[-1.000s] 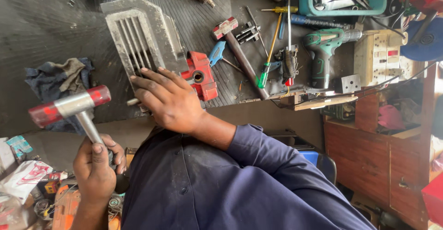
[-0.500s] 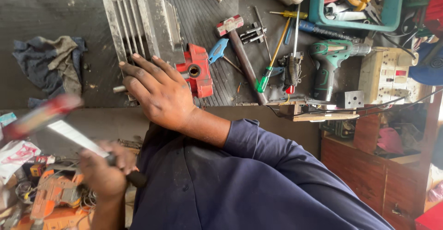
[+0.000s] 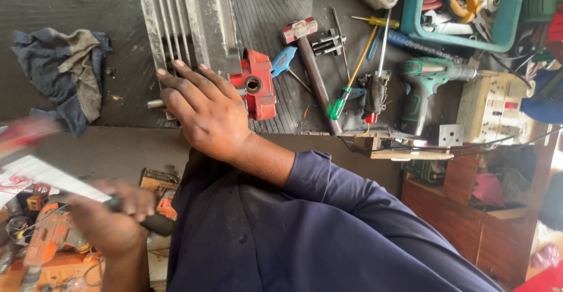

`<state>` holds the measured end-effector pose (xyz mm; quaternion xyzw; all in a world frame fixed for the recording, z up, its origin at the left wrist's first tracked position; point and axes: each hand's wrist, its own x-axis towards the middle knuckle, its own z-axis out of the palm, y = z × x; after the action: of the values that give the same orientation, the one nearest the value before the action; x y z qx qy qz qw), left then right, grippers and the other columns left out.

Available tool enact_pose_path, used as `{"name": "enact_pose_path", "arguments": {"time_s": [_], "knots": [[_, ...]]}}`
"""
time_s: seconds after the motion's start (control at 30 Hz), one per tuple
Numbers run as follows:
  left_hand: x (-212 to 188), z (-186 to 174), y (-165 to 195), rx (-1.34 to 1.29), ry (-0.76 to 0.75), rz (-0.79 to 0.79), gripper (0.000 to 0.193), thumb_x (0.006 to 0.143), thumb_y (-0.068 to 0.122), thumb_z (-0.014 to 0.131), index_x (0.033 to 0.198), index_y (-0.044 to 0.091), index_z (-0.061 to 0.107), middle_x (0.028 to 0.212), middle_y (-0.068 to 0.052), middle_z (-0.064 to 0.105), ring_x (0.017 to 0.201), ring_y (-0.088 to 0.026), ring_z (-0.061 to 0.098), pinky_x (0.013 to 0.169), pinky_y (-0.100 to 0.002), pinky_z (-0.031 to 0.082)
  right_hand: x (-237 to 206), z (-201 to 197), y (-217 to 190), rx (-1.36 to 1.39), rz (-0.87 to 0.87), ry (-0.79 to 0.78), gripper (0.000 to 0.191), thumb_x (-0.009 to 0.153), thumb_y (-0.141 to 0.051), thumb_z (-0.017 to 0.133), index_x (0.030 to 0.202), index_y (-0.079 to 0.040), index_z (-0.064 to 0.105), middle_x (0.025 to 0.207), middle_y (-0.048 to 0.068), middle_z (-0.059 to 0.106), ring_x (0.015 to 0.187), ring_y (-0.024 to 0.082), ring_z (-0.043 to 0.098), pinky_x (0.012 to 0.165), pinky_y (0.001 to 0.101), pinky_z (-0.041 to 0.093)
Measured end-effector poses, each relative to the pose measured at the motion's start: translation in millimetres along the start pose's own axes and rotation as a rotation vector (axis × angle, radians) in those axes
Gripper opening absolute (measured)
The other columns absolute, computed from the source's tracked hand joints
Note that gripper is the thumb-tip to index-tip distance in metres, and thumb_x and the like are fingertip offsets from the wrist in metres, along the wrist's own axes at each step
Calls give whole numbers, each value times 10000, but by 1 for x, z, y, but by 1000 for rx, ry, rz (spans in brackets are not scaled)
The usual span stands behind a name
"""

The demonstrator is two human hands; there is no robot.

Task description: The person uses a hammer and a metal punch to repeatedly strike a metal rod inserted into a red engine component clamped on a workbench. The person adjusts the rod and repositions the component several times while continuing to hammer the rod.

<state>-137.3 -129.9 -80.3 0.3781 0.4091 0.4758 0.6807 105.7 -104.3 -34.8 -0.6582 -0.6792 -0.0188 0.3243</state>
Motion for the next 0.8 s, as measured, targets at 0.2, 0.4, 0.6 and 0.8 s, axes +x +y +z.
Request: {"name": "enact_pose_path", "arguments": {"time_s": [0.2, 0.4, 0.6, 0.8], "knots": [[2, -1, -4, 296, -160, -180, 503, 1117, 551, 403, 948, 81, 464, 612, -70, 415, 438, -154, 378, 410, -318, 365, 1, 1, 1, -20, 1, -15, 195, 998, -195, 681, 1171, -105, 668, 1419, 7, 624, 1401, 212, 568, 1215, 415, 431], [0, 24, -4, -49, 75, -2, 445, 1126, 529, 385, 994, 114, 474, 616, -44, 436, 447, -123, 404, 434, -304, 401, 1, 2, 2, -19, -2, -43, 171, 986, -205, 688, 1129, -115, 659, 1408, 19, 638, 1376, 224, 583, 1190, 419, 449], [5, 13, 10, -122, -26, -41, 496, 1139, 543, 315, 966, 124, 517, 633, -22, 456, 451, -116, 430, 435, -286, 403, 3, 6, 3, -18, 4, -13, 227, 1002, -198, 688, 1206, -102, 661, 1397, -2, 636, 1384, 203, 588, 1159, 396, 462], [1, -1, -17, 119, -48, -119, 492, 1134, 531, 365, 908, 108, 474, 609, -40, 434, 438, -128, 416, 398, -297, 395, 1, 9, 4, -34, -24, -30, 221, 991, -184, 688, 1193, -97, 657, 1383, 4, 646, 1373, 208, 595, 1172, 414, 468]]}}
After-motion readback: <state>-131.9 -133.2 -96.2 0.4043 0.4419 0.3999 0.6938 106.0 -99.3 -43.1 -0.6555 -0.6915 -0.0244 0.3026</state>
